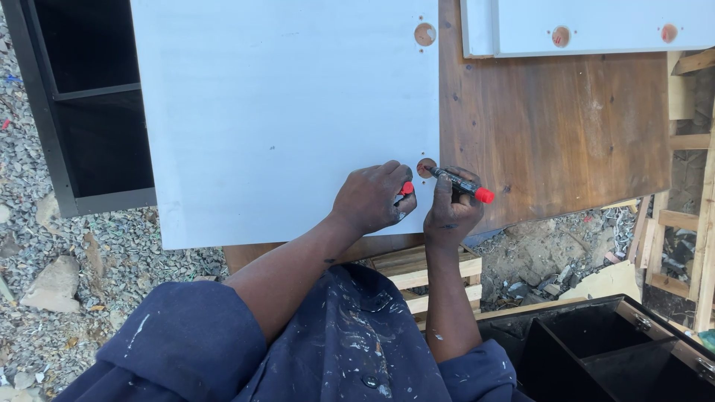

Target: The person uses a cordless impact driver to drive screws and secure hinges to a white cabinet door held against a black cabinet frame. They then carry the door panel to a wooden table, mark hinge positions on it with a red marker, and return to drive more hinge screws on another door.

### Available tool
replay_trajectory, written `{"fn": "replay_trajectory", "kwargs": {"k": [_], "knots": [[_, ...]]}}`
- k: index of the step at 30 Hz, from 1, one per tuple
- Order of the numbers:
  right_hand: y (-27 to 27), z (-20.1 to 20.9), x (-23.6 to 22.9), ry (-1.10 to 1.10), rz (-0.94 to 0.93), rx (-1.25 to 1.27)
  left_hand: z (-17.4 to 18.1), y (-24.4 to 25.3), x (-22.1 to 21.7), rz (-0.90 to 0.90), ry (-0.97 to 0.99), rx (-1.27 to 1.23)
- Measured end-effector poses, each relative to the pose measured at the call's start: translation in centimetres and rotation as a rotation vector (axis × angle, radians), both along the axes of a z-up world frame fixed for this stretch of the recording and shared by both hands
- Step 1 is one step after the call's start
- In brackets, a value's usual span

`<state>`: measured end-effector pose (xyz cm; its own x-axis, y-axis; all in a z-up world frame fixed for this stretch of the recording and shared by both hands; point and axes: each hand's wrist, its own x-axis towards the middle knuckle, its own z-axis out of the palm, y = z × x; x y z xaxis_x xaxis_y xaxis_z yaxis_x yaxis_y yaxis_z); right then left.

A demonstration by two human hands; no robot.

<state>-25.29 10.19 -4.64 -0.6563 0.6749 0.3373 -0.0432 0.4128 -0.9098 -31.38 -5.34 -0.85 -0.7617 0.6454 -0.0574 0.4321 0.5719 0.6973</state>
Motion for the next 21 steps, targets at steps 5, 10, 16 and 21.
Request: {"fn": "replay_trajectory", "kwargs": {"k": [5, 10, 16, 21], "knots": [[-1.1, 0.8, 0.0, -0.018, 0.026, 0.0, 0.0, -0.1, 0.2, 0.006, 0.011, 0.034], [-1.0, 0.7, -0.2, -0.06, 0.01, 0.055, 0.2, -0.2, 0.2, 0.018, 0.0, 0.059], [-0.7, 0.7, 0.0, -0.138, 0.033, 0.045, 0.0, 0.0, 0.3, 0.022, 0.023, 0.042], [0.0, -0.5, 0.1, -0.133, -0.018, 0.098, 0.5, -0.1, 0.2, 0.013, 0.001, 0.022]]}}
